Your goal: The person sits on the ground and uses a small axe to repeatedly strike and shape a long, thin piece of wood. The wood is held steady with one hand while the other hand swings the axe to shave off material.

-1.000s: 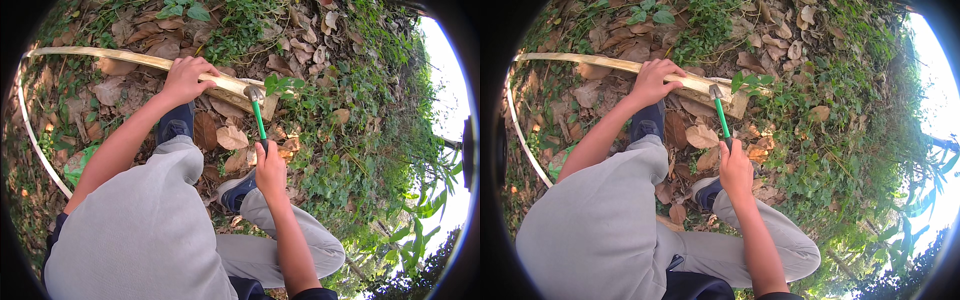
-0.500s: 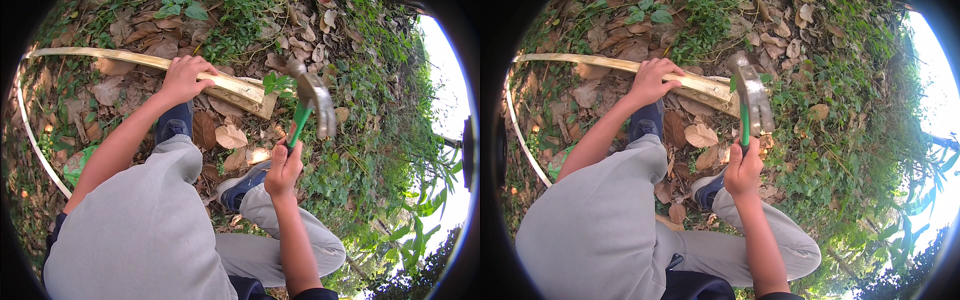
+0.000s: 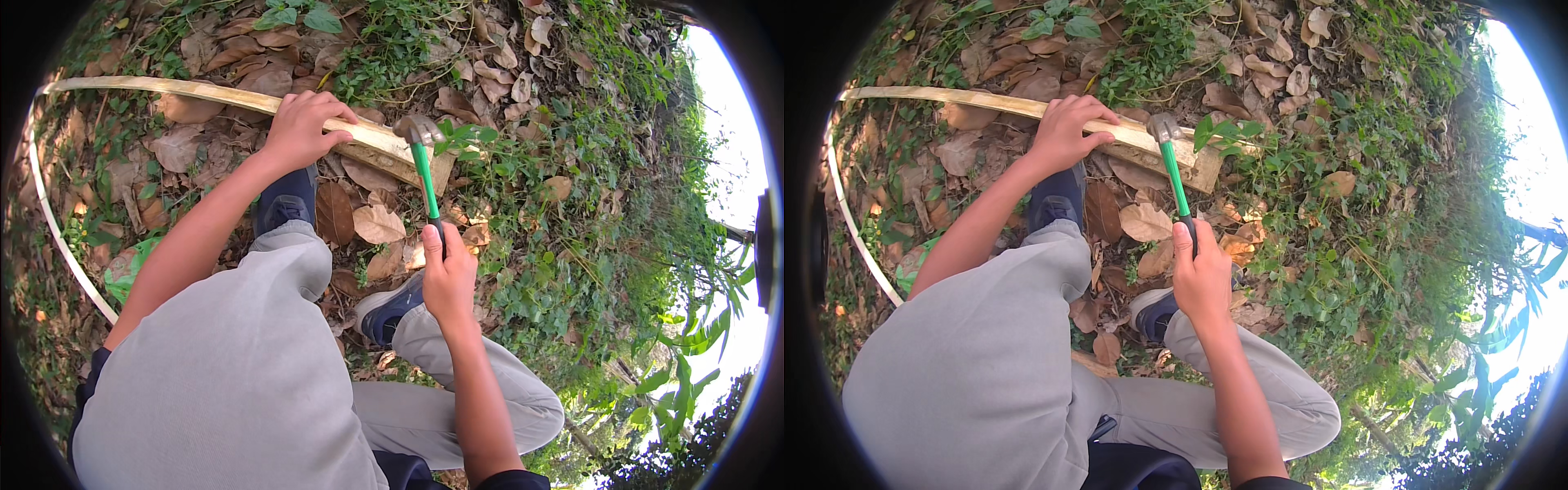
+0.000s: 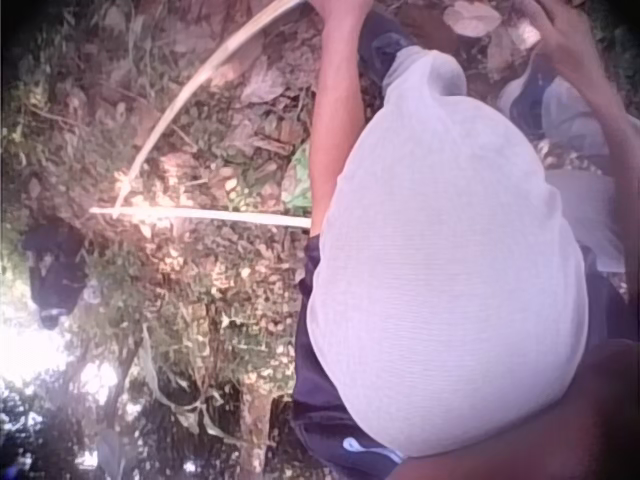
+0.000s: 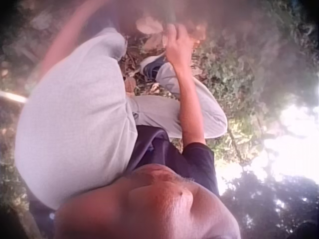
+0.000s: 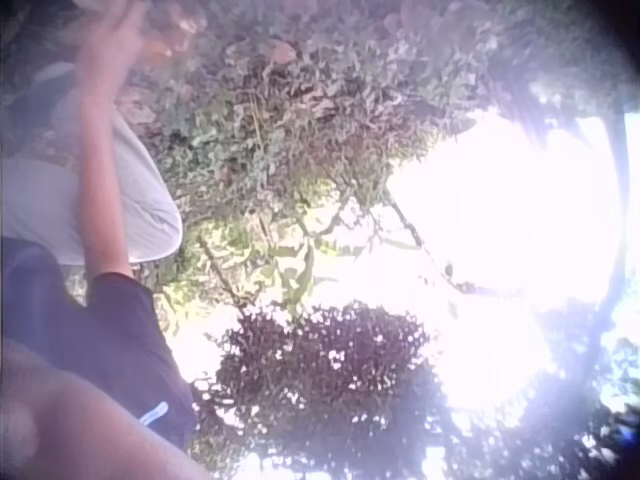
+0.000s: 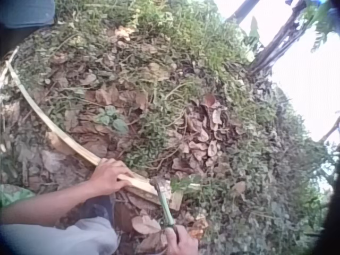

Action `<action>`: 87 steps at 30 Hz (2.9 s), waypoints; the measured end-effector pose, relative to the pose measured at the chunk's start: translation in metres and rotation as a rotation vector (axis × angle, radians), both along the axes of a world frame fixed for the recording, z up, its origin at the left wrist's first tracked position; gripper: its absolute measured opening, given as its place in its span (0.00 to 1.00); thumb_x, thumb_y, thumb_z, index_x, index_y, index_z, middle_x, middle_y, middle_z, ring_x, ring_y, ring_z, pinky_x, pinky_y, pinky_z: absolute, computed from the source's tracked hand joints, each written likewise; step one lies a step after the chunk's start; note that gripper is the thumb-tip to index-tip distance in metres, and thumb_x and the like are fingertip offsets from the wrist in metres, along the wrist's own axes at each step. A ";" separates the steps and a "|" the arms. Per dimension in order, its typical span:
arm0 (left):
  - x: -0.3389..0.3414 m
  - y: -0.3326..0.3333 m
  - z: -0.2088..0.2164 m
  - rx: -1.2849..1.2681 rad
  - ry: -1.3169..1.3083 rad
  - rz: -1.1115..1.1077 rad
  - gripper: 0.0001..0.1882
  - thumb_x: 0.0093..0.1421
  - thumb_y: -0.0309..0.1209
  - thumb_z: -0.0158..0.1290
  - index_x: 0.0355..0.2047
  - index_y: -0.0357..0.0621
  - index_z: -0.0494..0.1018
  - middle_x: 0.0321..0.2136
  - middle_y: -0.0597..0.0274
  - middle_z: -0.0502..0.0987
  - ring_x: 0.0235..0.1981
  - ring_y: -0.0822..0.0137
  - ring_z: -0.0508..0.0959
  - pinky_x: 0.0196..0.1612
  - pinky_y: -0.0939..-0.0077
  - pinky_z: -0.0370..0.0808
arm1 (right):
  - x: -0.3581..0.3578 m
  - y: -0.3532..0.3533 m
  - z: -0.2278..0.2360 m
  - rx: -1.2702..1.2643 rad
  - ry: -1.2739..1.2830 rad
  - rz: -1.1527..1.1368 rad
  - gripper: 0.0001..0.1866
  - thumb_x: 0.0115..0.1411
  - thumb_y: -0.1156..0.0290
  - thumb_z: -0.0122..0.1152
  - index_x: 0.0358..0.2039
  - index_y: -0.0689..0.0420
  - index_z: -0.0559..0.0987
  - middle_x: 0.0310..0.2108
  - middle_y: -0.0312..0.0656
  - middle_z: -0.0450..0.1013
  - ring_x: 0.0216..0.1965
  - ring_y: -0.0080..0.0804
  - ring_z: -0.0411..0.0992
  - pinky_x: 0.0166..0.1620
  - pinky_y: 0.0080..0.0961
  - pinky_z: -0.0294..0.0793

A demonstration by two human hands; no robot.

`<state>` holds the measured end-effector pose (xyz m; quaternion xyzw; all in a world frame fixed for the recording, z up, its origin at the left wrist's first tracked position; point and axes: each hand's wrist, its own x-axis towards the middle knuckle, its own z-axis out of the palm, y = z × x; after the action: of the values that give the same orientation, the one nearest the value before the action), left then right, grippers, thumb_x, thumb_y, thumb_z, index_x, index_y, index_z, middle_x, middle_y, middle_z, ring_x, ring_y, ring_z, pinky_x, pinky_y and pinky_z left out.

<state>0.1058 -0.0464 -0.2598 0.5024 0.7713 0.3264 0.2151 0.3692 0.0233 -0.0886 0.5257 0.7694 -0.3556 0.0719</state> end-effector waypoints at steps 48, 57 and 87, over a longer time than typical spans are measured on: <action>0.000 0.000 -0.001 0.009 0.005 -0.001 0.12 0.58 0.43 0.66 0.43 0.62 0.84 0.40 0.73 0.79 0.48 0.64 0.75 0.55 0.65 0.64 | 0.015 -0.003 -0.019 -0.097 0.002 0.057 0.14 0.71 0.59 0.62 0.40 0.58 0.78 0.19 0.42 0.74 0.19 0.33 0.73 0.27 0.33 0.70; 0.001 0.001 0.001 -0.010 -0.017 -0.008 0.12 0.59 0.42 0.66 0.43 0.61 0.84 0.41 0.73 0.79 0.49 0.64 0.74 0.56 0.65 0.63 | 0.011 0.023 0.007 0.037 0.461 -0.139 0.12 0.72 0.65 0.62 0.35 0.59 0.74 0.18 0.37 0.70 0.19 0.21 0.66 0.24 0.25 0.64; 0.000 0.000 0.000 -0.015 -0.012 -0.010 0.12 0.59 0.42 0.66 0.43 0.62 0.84 0.41 0.73 0.79 0.49 0.64 0.74 0.56 0.65 0.63 | 0.029 0.012 -0.036 0.044 -0.046 0.009 0.15 0.71 0.62 0.61 0.34 0.61 0.76 0.17 0.46 0.68 0.18 0.34 0.66 0.26 0.35 0.66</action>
<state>0.1059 -0.0465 -0.2599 0.5025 0.7699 0.3224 0.2253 0.3983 0.0352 -0.1249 0.5315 0.7776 -0.3264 0.0795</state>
